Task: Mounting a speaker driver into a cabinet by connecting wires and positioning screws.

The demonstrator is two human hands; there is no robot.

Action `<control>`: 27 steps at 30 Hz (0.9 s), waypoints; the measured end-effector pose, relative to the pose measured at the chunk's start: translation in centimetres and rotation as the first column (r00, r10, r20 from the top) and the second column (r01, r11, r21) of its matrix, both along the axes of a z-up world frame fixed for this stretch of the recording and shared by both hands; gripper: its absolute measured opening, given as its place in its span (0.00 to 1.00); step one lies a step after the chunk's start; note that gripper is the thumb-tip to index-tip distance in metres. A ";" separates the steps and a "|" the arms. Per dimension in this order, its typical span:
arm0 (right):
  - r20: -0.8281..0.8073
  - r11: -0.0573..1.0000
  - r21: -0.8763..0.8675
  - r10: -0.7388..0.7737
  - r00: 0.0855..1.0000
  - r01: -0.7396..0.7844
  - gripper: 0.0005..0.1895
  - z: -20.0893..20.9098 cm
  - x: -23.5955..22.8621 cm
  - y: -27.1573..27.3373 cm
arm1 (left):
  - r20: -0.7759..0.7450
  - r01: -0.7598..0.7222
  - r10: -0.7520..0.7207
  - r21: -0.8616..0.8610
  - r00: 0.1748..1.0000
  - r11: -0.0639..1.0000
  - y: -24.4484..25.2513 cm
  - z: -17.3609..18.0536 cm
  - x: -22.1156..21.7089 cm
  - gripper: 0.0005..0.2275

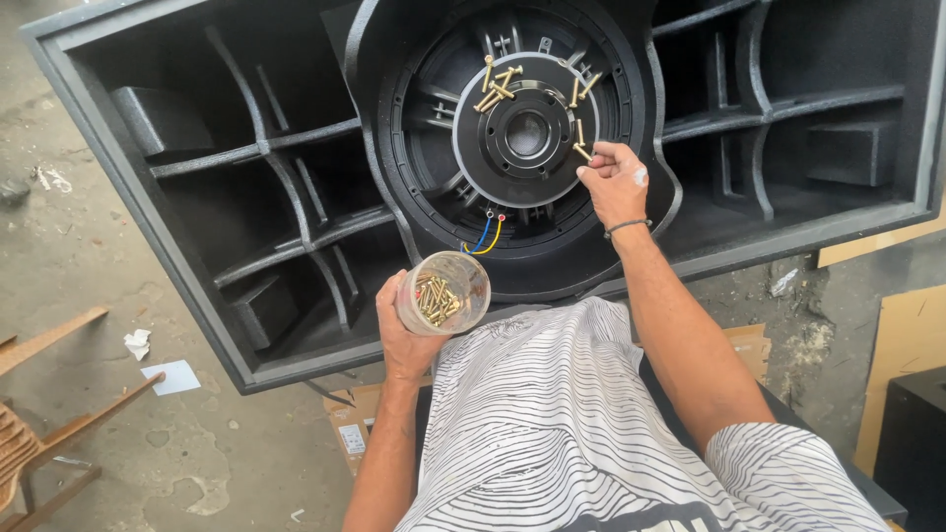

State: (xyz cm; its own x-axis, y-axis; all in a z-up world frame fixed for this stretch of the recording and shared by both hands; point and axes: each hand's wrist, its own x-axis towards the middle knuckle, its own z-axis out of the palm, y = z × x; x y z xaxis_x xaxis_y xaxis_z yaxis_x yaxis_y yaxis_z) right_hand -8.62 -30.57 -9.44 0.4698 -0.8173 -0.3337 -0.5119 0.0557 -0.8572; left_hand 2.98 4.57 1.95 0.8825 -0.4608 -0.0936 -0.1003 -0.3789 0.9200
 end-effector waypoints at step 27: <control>-0.467 0.698 -0.199 0.550 0.693 -0.688 0.05 3.9 18.9 -1.5 | 0.095 0.073 -0.068 -0.045 0.993 0.996 0.7 0.1 0.8 0.44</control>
State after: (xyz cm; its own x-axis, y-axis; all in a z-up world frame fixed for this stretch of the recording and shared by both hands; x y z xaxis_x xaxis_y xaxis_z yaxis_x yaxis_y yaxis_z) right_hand 10.29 -32.03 -5.54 0.8153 -0.4653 -0.3445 -0.5787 -0.6358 -0.5107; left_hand 3.77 5.24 2.06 0.8515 -0.5242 0.0119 -0.2117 -0.3229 0.9224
